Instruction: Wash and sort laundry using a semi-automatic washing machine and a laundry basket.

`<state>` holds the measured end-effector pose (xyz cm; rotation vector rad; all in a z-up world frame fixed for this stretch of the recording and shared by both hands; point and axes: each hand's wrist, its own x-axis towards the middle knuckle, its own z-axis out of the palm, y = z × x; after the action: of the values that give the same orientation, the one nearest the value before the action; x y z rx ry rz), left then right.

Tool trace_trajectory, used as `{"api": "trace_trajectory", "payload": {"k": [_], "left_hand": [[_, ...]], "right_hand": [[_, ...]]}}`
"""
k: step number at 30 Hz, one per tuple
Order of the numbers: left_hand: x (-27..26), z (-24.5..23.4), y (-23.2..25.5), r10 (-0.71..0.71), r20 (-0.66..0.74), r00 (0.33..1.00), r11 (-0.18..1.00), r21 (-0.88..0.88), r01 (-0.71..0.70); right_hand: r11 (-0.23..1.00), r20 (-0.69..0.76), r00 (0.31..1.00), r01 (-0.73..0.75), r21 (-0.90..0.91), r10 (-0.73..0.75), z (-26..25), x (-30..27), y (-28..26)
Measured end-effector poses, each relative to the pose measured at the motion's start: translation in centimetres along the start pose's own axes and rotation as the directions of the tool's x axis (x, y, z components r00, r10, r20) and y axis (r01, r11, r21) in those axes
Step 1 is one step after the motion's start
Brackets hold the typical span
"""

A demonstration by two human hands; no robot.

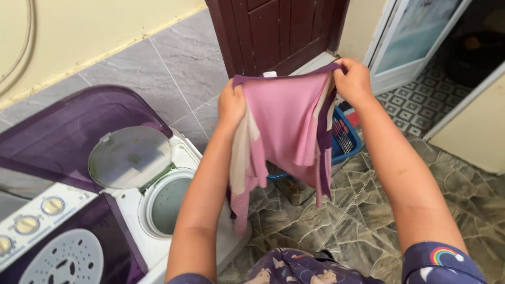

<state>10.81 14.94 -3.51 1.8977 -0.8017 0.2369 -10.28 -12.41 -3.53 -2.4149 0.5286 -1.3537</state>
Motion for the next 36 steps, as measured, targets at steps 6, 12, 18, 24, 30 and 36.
{"api": "trace_trajectory", "payload": {"k": [6,12,18,24,30,36], "left_hand": [[-0.3,1.4,2.8,0.116,0.049,0.992,0.966,-0.238,-0.101],[0.5,5.5,2.5,0.103,0.165,0.981,0.934,-0.354,-0.038],[3.4,8.4,4.3,0.139,0.158,0.978,0.85,-0.526,-0.036],[6.2,11.9,6.2,0.081,0.134,0.988,0.776,-0.63,0.022],[8.3,16.0,4.5,0.174,0.205,0.963,0.638,-0.769,0.048],[8.3,17.8,0.9,0.183,0.198,0.963,0.794,-0.608,-0.026]], "right_hand": [[0.759,0.354,0.879,-0.461,0.46,0.319,1.3,0.0,-3.5],[0.697,0.413,0.896,-0.401,0.594,0.164,4.4,0.6,-3.9],[0.734,0.419,0.9,-0.365,0.573,0.121,5.5,3.9,-5.0],[0.826,0.336,0.941,-0.168,0.538,-0.028,7.2,6.6,-3.4],[0.875,0.15,0.956,0.16,0.457,-0.254,7.7,7.7,-0.7],[0.889,0.266,0.957,-0.019,0.457,-0.116,14.5,7.2,5.2]]}}
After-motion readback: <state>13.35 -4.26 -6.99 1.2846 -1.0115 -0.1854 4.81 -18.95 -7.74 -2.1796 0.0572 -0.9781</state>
